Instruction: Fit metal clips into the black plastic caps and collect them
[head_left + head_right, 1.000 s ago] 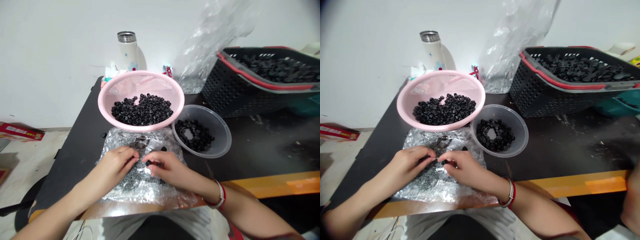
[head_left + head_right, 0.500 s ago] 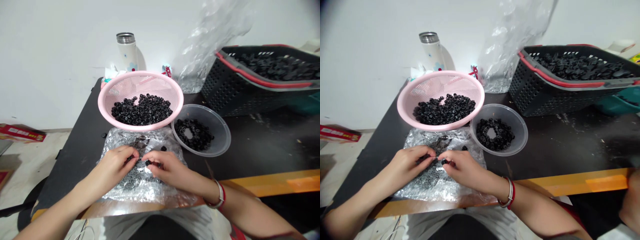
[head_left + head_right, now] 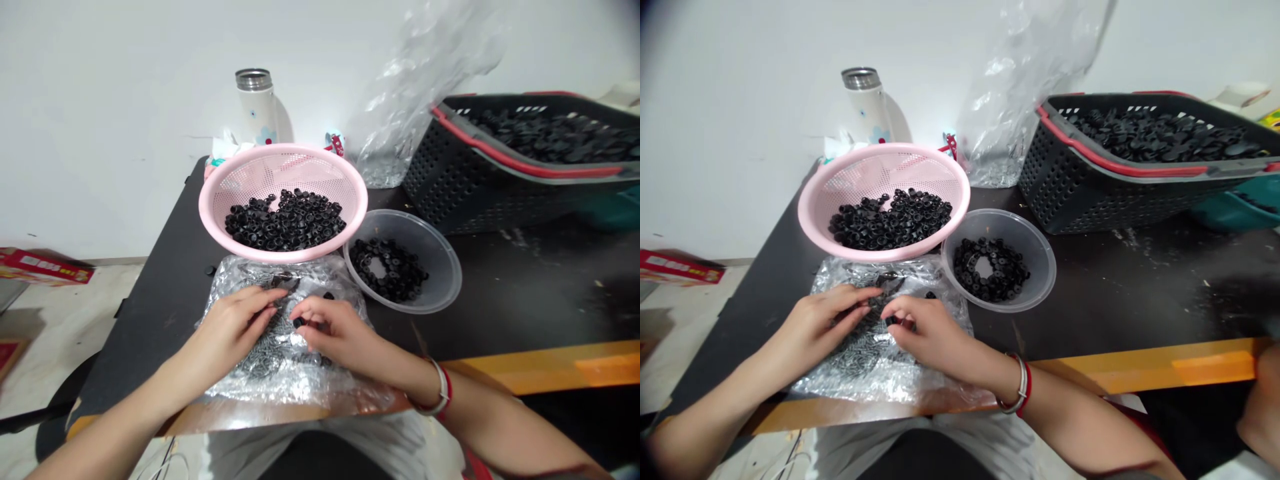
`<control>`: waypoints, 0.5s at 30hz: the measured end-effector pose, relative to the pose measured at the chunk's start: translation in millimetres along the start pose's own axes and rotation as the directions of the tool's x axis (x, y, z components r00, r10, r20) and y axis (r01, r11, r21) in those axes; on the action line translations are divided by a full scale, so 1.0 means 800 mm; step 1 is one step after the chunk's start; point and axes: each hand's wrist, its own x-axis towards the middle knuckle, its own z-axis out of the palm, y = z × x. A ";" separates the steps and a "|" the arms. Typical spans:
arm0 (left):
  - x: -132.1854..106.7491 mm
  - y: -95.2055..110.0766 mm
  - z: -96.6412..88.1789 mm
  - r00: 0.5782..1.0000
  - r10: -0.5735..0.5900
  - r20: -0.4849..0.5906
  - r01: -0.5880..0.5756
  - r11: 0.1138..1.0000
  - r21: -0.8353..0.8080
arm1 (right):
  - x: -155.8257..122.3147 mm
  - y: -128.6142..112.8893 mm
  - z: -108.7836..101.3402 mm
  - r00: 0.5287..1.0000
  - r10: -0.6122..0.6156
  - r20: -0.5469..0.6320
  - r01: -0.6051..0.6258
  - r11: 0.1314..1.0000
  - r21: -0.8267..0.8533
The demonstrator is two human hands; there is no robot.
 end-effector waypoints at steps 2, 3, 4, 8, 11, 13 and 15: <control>0.002 -0.001 0.000 1.000 -0.019 -0.001 0.019 0.995 -0.094 | 0.002 0.004 0.000 0.999 0.042 -0.033 -0.037 0.989 0.141; 0.002 -0.001 0.000 0.999 -0.041 0.009 0.042 0.988 -0.147 | 0.003 0.006 0.001 0.997 0.069 -0.034 -0.060 0.973 0.222; 0.003 0.000 0.000 0.997 -0.070 0.022 0.073 0.977 -0.200 | 0.004 0.007 0.001 0.995 0.100 -0.023 -0.088 0.950 0.301; 0.003 0.007 -0.001 0.983 -0.182 0.026 0.179 0.911 -0.372 | 0.008 0.009 -0.001 0.983 0.175 0.063 -0.182 0.834 0.521; 0.003 0.015 0.000 0.988 -0.152 -0.036 0.122 0.891 -0.436 | 0.008 0.009 -0.002 0.979 0.172 0.110 -0.203 0.760 0.618; 0.003 0.019 0.001 0.989 -0.111 -0.101 0.056 0.898 -0.436 | 0.008 0.010 -0.002 0.975 0.169 0.147 -0.224 0.717 0.660; 0.003 0.023 0.003 0.982 -0.085 -0.167 0.006 0.905 -0.425 | 0.008 0.011 -0.001 0.971 0.159 0.177 -0.237 0.704 0.670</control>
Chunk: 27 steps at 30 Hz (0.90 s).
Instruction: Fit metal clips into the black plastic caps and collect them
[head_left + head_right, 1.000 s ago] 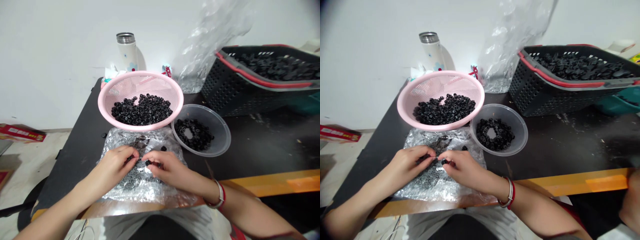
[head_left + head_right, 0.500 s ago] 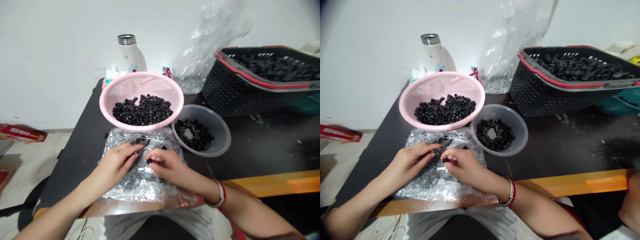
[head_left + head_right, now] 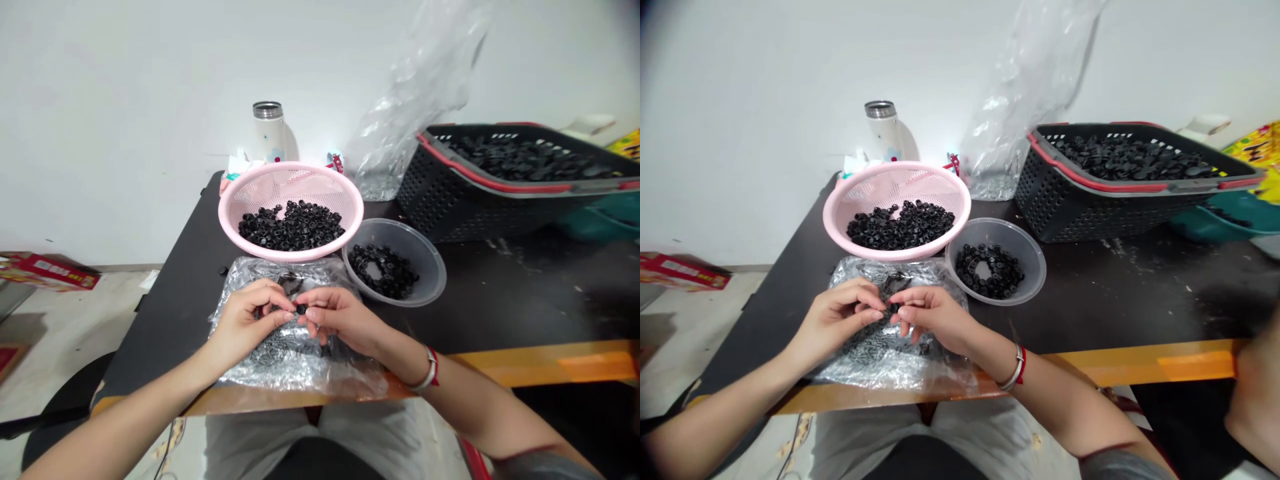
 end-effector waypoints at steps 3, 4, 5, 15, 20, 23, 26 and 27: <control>-0.001 0.002 0.005 0.998 0.026 -0.050 -0.026 1.000 -0.011 | 0.000 0.000 0.002 0.999 0.003 0.043 -0.003 1.000 -0.004; -0.001 0.002 0.006 0.998 0.030 -0.063 -0.031 0.999 -0.013 | 0.000 -0.001 0.003 0.998 0.007 0.055 -0.007 1.000 0.001; -0.002 0.002 0.007 0.997 0.036 -0.075 -0.037 0.999 -0.012 | 0.000 -0.001 0.004 0.998 0.015 0.066 -0.016 1.000 0.011; -0.004 -0.006 0.009 0.979 0.189 -0.078 -0.179 0.976 0.126 | 0.001 -0.003 0.003 1.000 0.021 -0.008 -0.021 1.000 -0.006; -0.009 -0.010 0.011 0.949 0.312 -0.053 -0.300 0.940 0.162 | 0.001 0.001 0.003 1.000 0.010 -0.017 -0.010 1.000 -0.011; -0.009 -0.011 0.013 0.938 0.344 -0.054 -0.333 0.931 0.149 | 0.002 0.003 0.002 1.000 0.020 0.003 -0.020 0.999 0.034; -0.009 -0.012 0.014 0.952 0.303 -0.050 -0.294 0.946 0.138 | 0.002 0.000 0.001 1.000 0.017 0.024 -0.018 0.999 0.048; -0.009 -0.012 0.014 0.964 0.264 -0.041 -0.257 0.958 0.127 | 0.002 -0.001 0.001 0.999 0.014 0.029 -0.015 0.999 0.046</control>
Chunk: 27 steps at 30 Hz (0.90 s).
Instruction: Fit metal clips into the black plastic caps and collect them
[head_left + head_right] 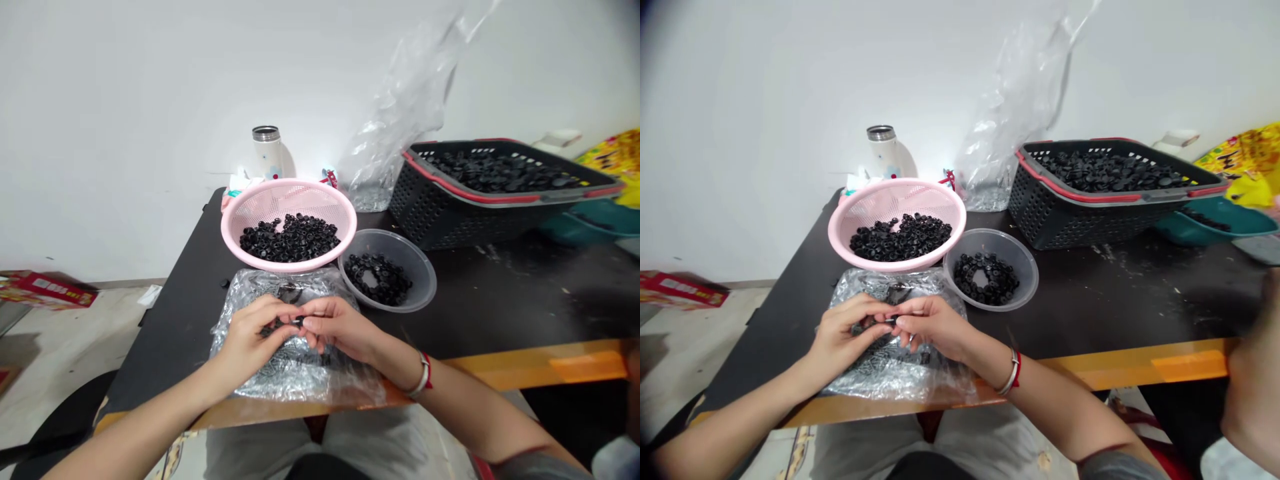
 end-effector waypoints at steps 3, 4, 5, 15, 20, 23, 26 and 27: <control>-0.001 0.000 -0.002 0.985 -0.155 0.074 0.164 0.977 -0.138 | -0.001 -0.005 -0.002 1.000 -0.018 -0.024 0.018 1.000 -0.005; -0.002 0.000 -0.003 0.976 -0.193 0.105 0.212 0.953 -0.216 | -0.001 -0.007 -0.002 0.999 -0.028 -0.042 0.028 1.000 -0.004; -0.002 0.000 -0.005 0.966 -0.220 0.134 0.251 0.923 -0.292 | -0.002 -0.008 -0.003 0.997 -0.041 -0.061 0.041 0.999 -0.008; 0.004 0.004 -0.008 0.900 -0.365 0.240 0.428 0.845 -0.320 | -0.006 -0.010 0.004 0.968 -0.193 -0.160 0.175 0.977 -0.119; 0.006 -0.002 -0.007 0.882 -0.442 0.163 0.471 0.830 -0.298 | -0.007 -0.010 0.004 0.965 -0.191 -0.180 0.171 0.977 -0.125; 0.005 -0.006 -0.002 0.888 -0.433 0.155 0.459 0.813 -0.357 | -0.005 -0.010 0.004 0.964 -0.194 -0.181 0.173 0.977 -0.126; 0.002 -0.007 0.002 0.910 -0.380 0.169 0.415 0.841 -0.347 | -0.003 -0.008 0.003 0.963 -0.208 -0.171 0.186 0.973 -0.135; 0.002 -0.006 0.003 0.915 -0.365 0.174 0.403 0.858 -0.319 | -0.003 -0.007 0.003 0.961 -0.216 -0.172 0.193 0.971 -0.140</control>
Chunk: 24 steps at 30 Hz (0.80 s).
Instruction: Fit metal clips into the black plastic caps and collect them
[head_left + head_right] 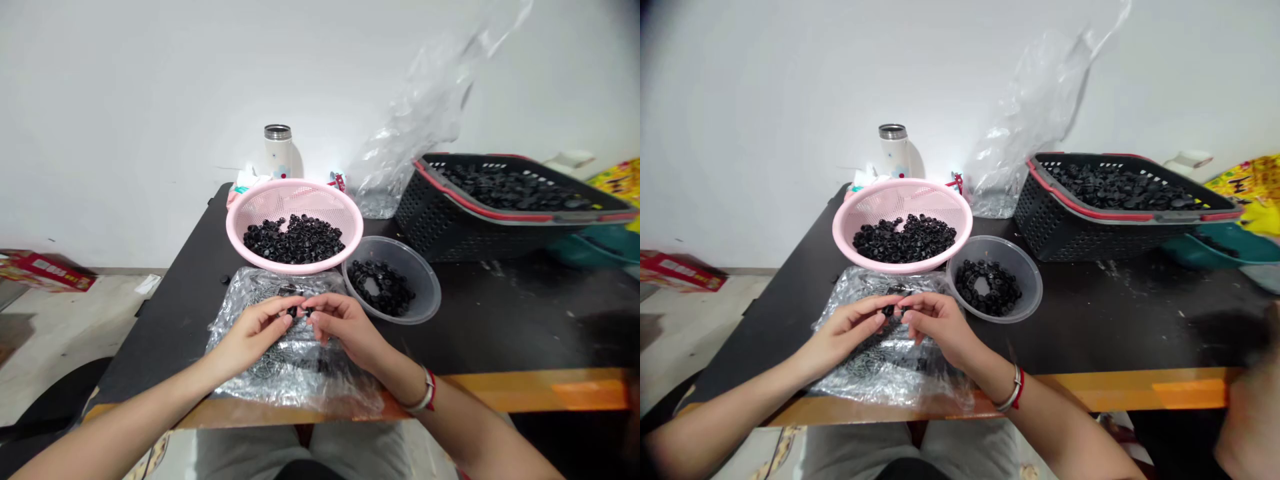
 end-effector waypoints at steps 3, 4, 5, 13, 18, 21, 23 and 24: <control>-0.001 0.000 0.001 1.000 -0.011 -0.003 0.011 1.000 0.018 | -0.001 0.002 0.000 1.000 -0.015 -0.005 0.015 1.000 -0.024; -0.001 0.000 0.001 1.000 -0.022 -0.018 0.022 1.000 -0.008 | -0.003 0.001 0.001 1.000 -0.016 -0.003 0.015 0.999 -0.036; 0.000 -0.001 0.001 0.999 -0.031 -0.037 0.030 0.999 -0.028 | -0.004 0.001 0.002 1.000 -0.015 0.001 0.015 0.999 -0.052; -0.001 0.000 0.000 0.992 0.069 -0.106 -0.059 0.994 0.090 | -0.010 0.000 0.006 0.996 -0.075 -0.041 0.067 0.981 -0.185; -0.001 0.000 0.002 0.996 0.020 -0.090 -0.022 1.000 -0.018 | -0.009 0.004 0.007 0.996 -0.084 -0.035 0.076 0.977 -0.197; 0.000 -0.001 0.004 0.996 -0.019 -0.088 0.015 0.999 -0.043 | -0.010 0.005 0.008 0.994 -0.100 -0.038 0.091 0.977 -0.193; 0.001 -0.001 0.005 0.996 -0.026 -0.091 0.024 0.999 -0.021 | -0.010 0.006 0.008 0.994 -0.103 -0.046 0.092 0.977 -0.193; 0.001 -0.001 0.005 0.996 -0.027 -0.089 0.025 1.000 -0.018 | -0.010 0.006 0.008 0.994 -0.101 -0.045 0.090 0.977 -0.193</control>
